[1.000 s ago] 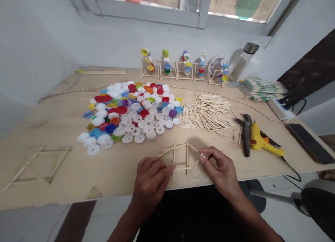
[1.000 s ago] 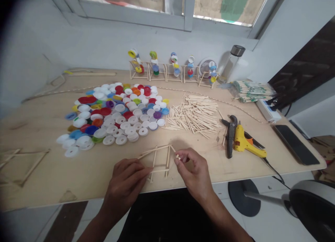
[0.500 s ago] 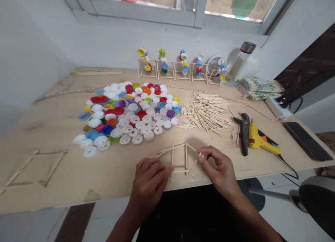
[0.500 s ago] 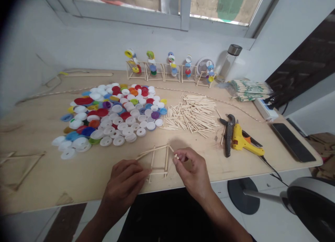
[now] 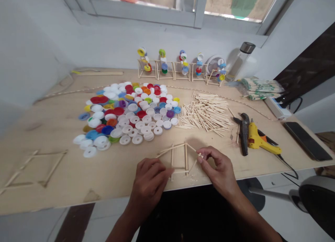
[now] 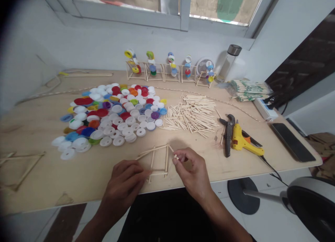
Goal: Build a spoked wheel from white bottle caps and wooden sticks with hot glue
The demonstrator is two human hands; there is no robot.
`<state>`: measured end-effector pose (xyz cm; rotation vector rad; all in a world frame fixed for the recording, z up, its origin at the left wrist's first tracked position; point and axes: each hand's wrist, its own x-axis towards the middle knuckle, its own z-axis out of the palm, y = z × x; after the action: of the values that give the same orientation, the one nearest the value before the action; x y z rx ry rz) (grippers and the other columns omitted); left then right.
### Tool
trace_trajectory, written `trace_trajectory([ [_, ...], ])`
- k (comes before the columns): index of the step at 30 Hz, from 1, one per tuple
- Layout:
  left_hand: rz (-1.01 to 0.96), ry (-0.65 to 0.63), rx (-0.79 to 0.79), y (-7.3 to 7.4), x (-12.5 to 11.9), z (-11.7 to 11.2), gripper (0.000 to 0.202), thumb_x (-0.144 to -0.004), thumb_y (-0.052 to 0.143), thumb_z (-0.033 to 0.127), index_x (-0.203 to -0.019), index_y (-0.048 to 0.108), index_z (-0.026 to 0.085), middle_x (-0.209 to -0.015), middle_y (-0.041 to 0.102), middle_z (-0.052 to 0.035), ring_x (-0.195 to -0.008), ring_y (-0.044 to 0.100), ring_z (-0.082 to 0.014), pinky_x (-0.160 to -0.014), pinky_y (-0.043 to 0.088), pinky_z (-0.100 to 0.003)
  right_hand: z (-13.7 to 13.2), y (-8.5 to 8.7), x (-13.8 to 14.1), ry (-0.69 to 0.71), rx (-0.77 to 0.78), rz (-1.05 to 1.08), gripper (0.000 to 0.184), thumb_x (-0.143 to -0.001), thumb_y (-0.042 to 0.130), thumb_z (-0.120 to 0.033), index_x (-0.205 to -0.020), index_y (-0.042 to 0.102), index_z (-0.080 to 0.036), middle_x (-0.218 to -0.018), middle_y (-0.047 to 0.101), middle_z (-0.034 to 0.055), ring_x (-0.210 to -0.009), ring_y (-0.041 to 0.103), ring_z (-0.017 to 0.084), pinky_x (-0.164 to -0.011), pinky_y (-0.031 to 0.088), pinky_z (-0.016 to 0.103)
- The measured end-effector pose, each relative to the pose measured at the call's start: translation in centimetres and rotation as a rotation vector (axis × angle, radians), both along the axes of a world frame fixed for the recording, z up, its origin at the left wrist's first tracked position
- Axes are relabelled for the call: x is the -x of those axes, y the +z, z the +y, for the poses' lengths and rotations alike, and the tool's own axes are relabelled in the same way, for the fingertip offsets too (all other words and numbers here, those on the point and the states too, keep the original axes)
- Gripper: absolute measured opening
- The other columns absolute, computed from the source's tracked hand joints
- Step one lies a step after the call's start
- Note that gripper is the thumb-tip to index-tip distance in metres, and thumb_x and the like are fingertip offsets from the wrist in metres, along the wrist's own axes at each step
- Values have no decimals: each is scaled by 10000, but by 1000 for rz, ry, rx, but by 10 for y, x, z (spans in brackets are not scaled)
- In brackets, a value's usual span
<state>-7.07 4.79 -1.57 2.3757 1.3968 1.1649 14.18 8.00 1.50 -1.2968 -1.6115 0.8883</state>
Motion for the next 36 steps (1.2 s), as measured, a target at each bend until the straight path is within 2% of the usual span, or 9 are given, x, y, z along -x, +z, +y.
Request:
trace_trajectory([
  [7,13,-4,15,1,0,0,173,-837,536,94,-822,668,206,-712,612,-19,-812,526,-182,-777,412,-368,0,1,0,6,0,-3,96,-810,585,-200,-872,658,-192,-691,568,-5,-680,545,139,-651,463,242],
  [15,-4,0,39,-7,1,-1,177,-842,526,98,-846,664,208,-727,607,-23,-844,522,-192,-800,395,-385,0,3,1,-1,-3,0,96,-810,586,-202,-872,659,-195,-692,581,-4,-673,553,139,-650,469,244],
  [23,10,-18,80,0,1,-2,201,-805,553,66,-922,643,202,-796,628,-30,-905,517,-198,-840,397,-398,0,4,3,-2,-13,19,95,-811,588,-195,-874,659,-194,-692,585,-12,-665,546,126,-648,463,230],
  [36,14,-14,80,1,-1,-2,203,-799,548,76,-907,647,216,-805,631,-34,-917,528,-207,-852,410,-411,-1,4,3,6,-26,-21,93,-819,580,-210,-870,657,-195,-703,603,7,-671,559,141,-639,481,248],
])
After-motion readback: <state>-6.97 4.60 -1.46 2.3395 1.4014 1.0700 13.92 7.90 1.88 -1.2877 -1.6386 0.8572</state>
